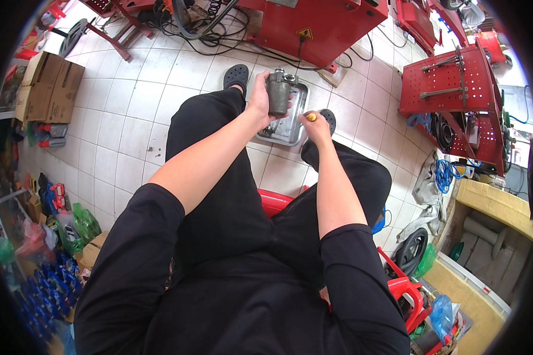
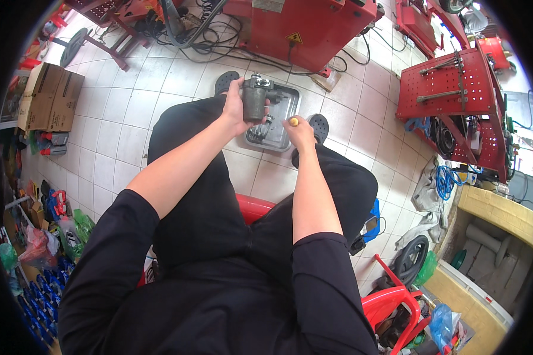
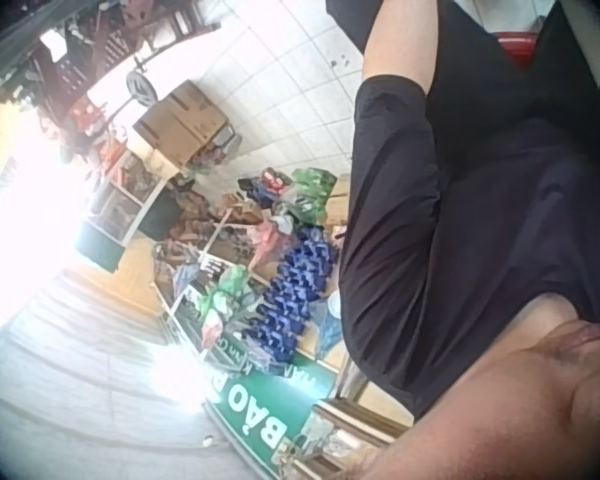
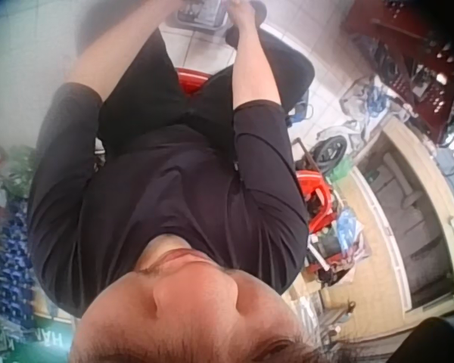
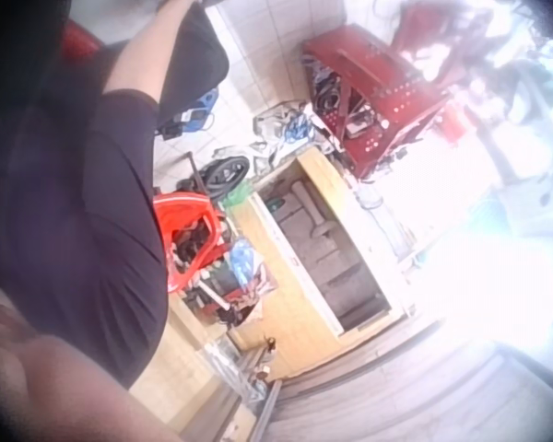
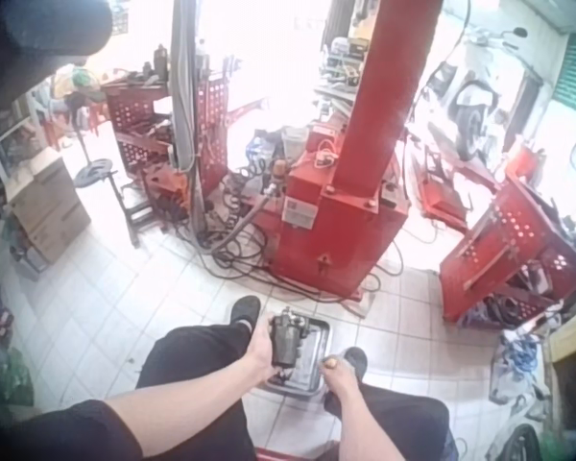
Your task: The person sits on a stool in a workshop and uses a screwdriver to work on a small, cylindrical metal part held in their left hand. They repeatedly insert the screwdriver into the part, turn it, and adjust their grip while holding the part over a metal tray.
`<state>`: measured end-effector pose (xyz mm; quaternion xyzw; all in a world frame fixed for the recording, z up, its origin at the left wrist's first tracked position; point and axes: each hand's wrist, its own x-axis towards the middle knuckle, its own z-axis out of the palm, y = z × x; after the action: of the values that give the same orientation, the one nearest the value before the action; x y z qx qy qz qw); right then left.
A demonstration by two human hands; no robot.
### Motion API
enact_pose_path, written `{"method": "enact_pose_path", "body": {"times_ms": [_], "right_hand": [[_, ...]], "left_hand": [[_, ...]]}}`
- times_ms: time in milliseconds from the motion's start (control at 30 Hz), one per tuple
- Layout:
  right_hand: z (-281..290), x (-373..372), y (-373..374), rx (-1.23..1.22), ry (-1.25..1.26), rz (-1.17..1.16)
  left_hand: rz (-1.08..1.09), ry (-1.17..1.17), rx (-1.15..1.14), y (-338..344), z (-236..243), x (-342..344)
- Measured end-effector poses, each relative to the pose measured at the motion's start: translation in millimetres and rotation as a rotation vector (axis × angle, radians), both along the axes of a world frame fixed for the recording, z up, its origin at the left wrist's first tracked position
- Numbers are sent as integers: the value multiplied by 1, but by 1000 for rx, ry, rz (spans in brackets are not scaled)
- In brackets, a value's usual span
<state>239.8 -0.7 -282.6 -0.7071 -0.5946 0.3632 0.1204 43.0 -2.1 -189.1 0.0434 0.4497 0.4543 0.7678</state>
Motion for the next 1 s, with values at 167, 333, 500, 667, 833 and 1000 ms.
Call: {"method": "enact_pose_path", "body": {"times_ms": [167, 333, 500, 667, 833, 1000], "right_hand": [[-10, -7, -4, 118, 2, 73], [-10, -12, -4, -63, 269, -88], [-9, -19, -4, -123, 189, -75], [-35, -12, -4, -95, 167, -50], [-54, -11, -5, -158, 173, 36], [-53, -14, -3, -220, 344, -43]], "left_hand": [[-9, -3, 9, -1, -1, 0], [30, -3, -1, 3, 5, -3], [156, -95, -7, 9, 8, -17], [193, -69, -38, 10, 11, -16], [175, -60, -43, 10, 10, -16], [184, -75, -33, 9, 8, -17]]}}
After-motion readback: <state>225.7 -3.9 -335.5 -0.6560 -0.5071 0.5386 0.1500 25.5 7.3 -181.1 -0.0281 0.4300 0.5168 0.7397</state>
